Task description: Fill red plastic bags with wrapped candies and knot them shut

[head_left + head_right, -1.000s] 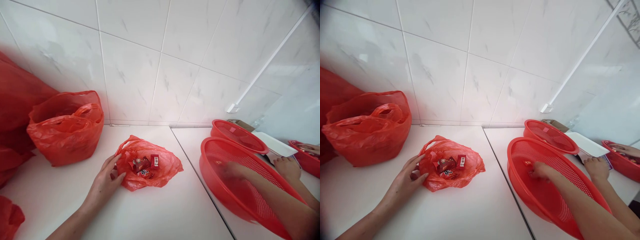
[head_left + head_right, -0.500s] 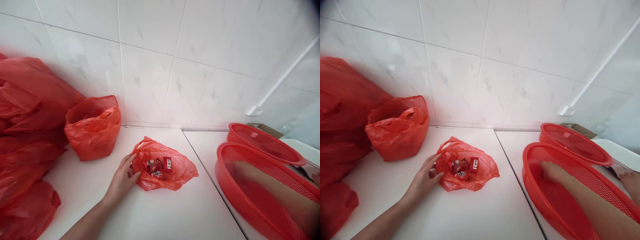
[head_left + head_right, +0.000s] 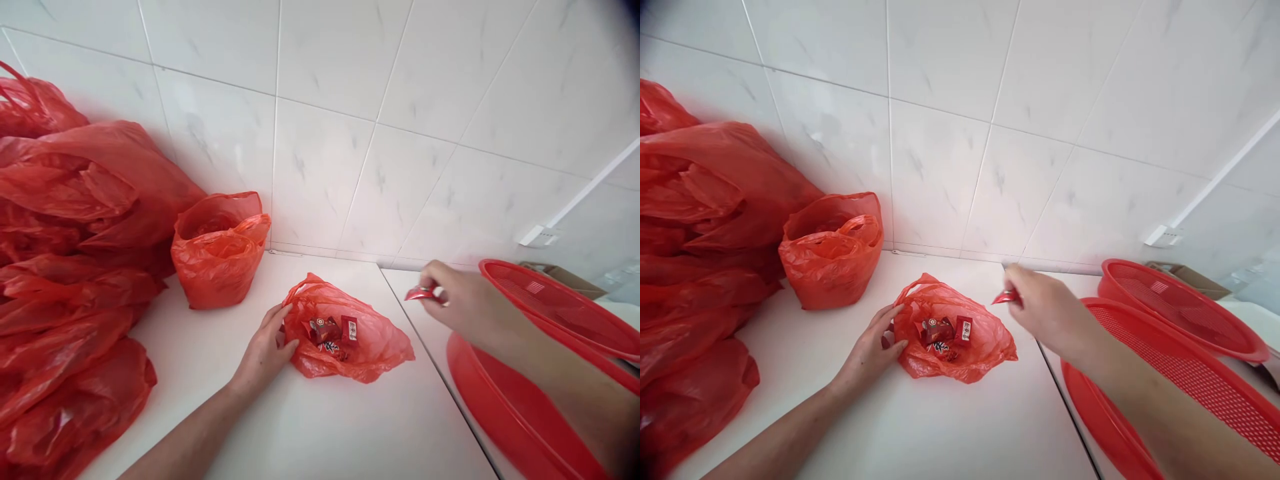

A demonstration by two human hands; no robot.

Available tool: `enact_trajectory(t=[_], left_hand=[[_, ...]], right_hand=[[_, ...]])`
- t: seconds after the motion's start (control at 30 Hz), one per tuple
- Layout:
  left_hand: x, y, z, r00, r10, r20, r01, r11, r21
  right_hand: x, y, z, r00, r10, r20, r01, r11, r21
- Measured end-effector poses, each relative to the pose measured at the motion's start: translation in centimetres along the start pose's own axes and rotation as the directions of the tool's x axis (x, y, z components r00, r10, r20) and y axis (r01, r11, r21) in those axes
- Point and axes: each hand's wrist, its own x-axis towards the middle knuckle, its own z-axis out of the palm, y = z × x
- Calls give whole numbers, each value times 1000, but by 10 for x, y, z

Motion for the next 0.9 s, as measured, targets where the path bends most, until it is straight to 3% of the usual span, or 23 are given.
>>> enact_trajectory(t=[0.13, 0.3, 0.53, 0.77, 0.9], left_hand=[[-1, 0, -1, 1000, 10, -3, -10, 1000, -26], [-2, 0, -1, 1000, 21, 0, -21, 999, -28], [-3, 0, -2, 1000, 25, -4, -25, 999, -29], [-5, -2, -1, 1000, 17, -2, -17, 998, -63], [-3, 7, -1, 997, -10, -79, -2, 988, -154]], right_hand=[[6, -47, 32, 968, -143, 204, 153, 988, -35], [5, -47, 45, 904, -150, 399, 186, 981, -51], [-37, -36, 18, 962, 19, 271, -2, 998, -65], [-87, 6, 62, 950, 46, 310, -20, 996, -88], [-77, 14, 80, 978, 112, 175, -130, 987, 98]])
